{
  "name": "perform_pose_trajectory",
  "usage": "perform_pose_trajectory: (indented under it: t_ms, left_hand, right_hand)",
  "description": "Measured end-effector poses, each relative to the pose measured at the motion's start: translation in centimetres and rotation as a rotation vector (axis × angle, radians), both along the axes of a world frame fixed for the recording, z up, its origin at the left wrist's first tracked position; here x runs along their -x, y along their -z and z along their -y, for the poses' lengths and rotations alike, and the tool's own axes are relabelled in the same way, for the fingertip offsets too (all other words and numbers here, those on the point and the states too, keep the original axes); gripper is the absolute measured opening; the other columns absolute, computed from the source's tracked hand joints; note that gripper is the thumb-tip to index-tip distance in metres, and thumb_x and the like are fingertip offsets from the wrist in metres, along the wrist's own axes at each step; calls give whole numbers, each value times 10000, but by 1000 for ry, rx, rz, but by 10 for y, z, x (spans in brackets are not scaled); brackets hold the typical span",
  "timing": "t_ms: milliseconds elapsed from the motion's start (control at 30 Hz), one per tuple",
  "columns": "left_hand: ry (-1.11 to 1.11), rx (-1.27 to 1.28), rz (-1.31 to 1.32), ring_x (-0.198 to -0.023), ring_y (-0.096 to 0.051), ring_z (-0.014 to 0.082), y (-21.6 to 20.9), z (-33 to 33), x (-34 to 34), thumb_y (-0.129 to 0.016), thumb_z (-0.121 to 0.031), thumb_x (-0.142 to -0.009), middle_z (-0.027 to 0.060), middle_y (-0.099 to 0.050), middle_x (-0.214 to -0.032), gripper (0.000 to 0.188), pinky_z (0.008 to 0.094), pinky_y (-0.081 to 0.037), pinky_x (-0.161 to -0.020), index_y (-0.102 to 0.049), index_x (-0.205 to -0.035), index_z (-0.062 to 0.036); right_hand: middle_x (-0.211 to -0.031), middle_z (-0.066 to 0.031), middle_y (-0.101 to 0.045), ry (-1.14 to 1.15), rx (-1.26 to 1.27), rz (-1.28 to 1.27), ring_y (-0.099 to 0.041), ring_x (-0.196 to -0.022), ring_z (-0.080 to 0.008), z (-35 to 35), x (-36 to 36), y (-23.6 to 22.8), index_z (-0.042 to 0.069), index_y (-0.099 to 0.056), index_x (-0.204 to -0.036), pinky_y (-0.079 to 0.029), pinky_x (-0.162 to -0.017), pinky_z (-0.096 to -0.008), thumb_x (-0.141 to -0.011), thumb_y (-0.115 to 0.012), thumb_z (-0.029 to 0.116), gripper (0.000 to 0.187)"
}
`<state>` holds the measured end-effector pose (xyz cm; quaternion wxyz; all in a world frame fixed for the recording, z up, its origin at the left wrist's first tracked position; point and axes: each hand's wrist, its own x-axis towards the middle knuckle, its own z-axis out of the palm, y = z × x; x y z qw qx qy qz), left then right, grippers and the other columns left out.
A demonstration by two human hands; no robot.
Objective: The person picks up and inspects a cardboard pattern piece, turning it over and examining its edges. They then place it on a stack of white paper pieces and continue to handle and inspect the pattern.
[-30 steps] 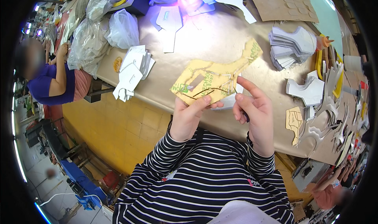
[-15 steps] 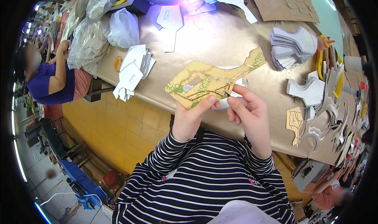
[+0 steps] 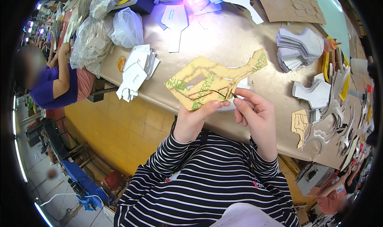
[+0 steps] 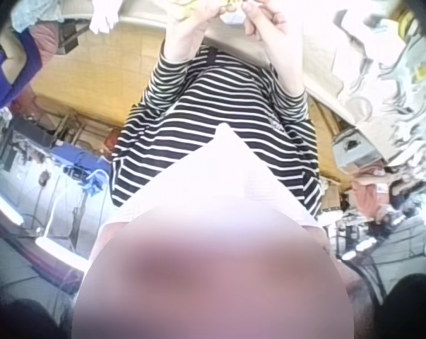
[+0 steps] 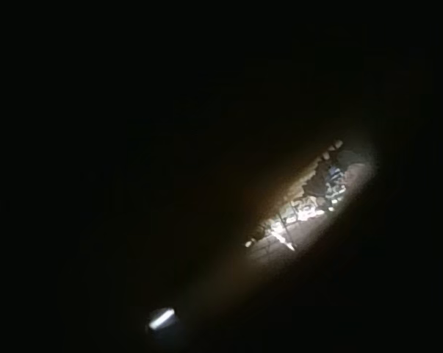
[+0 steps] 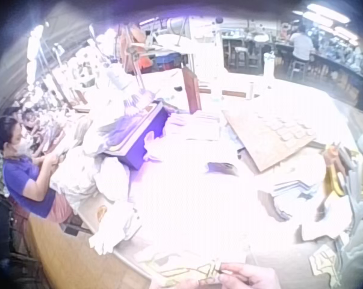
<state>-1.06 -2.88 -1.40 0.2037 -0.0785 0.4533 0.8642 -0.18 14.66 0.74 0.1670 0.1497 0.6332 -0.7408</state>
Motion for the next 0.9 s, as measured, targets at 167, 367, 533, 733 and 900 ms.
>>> perform_pose_trajectory:
  t_ms: [167, 367, 533, 733, 900]
  left_hand:
    - [-31, 41, 19, -974, -667, 195, 1, -2, -1, -652, -52, -911, 126, -660, -1135, 366, 311, -545, -840, -545, -1251, 32]
    - [-43, 122, 41, -855, -666, 152, 2, -2, 1, -677, -61, -903, 83, -687, -1029, 295, 263, -524, -736, -597, -1176, 19]
    - [-64, 216, 18, -855, -663, 146, -1, -3, 0, -688, -48, -895, 79, -685, -1017, 291, 260, -529, -738, -600, -1162, 27]
    - [-75, 262, -11, -862, -658, 141, -2, -2, 1, -700, -22, -881, 81, -686, -1018, 299, 266, -534, -762, -602, -1157, 35]
    - [-91, 249, 6, -861, -655, 136, -2, -3, 1, -703, -5, -871, 80, -685, -1017, 303, 259, -531, -766, -606, -1155, 39]
  right_hand:
    - [-649, -7, -585, -1, 32, 8, -495, -553, -37, 0, -2, -1, -50, -628, -1168, -323, -481, -174, -948, -611, 73, 252]
    - [-644, -3, -581, -19, 26, 55, -479, -543, -33, 1, -2, -1, -49, -617, -1192, -322, -482, -175, -949, -614, 82, 276]
    - [-601, 17, -559, -53, -51, 16, -445, -543, -23, 2, -4, -4, -31, -641, -1191, -324, -497, -196, -947, -617, 90, 274]
    - [-606, 14, -558, -80, -140, -23, -458, -549, -24, 5, -4, -7, -29, -629, -1220, -329, -504, -192, -944, -620, 80, 297]
    - [-619, 15, -554, -94, -204, -68, -477, -566, -34, 6, -4, -5, -45, -615, -1231, -336, -518, -194, -945, -617, 65, 307]
